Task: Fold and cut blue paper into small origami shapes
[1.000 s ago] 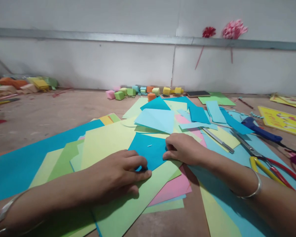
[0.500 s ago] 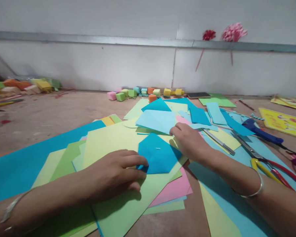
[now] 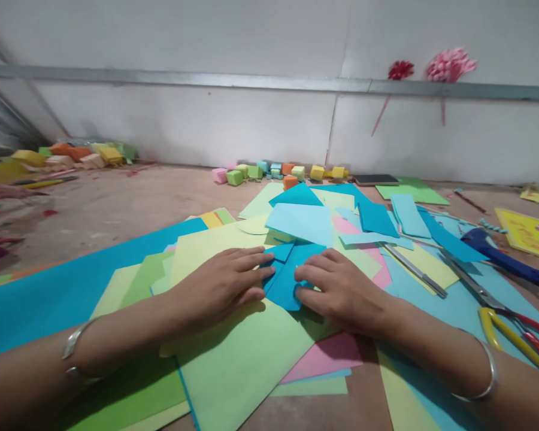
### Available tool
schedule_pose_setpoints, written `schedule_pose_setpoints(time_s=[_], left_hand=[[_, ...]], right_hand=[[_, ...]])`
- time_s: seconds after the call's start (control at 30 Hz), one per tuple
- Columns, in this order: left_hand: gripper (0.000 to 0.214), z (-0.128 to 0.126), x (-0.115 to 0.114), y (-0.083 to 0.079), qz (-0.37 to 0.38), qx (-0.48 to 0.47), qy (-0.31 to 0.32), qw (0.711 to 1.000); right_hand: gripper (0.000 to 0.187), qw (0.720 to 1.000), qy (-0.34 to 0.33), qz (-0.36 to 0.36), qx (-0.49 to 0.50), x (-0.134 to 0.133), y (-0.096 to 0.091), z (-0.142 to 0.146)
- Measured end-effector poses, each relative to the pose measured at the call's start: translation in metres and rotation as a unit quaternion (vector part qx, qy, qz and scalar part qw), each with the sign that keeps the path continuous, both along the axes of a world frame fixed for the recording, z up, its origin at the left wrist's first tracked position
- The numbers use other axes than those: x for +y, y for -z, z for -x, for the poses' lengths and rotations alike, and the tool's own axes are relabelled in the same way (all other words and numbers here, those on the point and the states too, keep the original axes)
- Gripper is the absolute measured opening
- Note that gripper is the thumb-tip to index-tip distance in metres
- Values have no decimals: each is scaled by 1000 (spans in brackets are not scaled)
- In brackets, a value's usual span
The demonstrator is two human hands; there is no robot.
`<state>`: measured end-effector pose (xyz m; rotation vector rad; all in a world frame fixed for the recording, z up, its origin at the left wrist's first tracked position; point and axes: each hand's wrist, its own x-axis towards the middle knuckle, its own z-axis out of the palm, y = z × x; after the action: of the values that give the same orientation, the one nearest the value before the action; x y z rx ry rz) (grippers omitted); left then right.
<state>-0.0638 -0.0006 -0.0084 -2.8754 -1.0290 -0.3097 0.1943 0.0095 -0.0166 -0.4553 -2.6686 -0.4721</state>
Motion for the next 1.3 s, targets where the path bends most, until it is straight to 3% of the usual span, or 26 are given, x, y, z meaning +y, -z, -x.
schedule_pose_setpoints(time_s=[0.17,0.27,0.43,0.7,0.93,1.3], left_hand=[[18,-5,-14,1,18,-33,9,999],[20,-7,-20,1,32,-47,20,998],[23,-7,-18,3,43,-50,27,997],[20,-9,-16,4,44,-6,27,999],[24,-10,-17,3,55,16,22,998],[23,-8,-18,5,58,-44,35,997]], right_hand=[[25,995,3,95,10,-2,3,6],[25,979,21,182,90,0,4,10],[23,936,127,279,170,8,6,16],[25,926,210,283,132,8,11,22],[27,928,219,277,115,11,12,22],[26,932,225,266,103,10,12,24]])
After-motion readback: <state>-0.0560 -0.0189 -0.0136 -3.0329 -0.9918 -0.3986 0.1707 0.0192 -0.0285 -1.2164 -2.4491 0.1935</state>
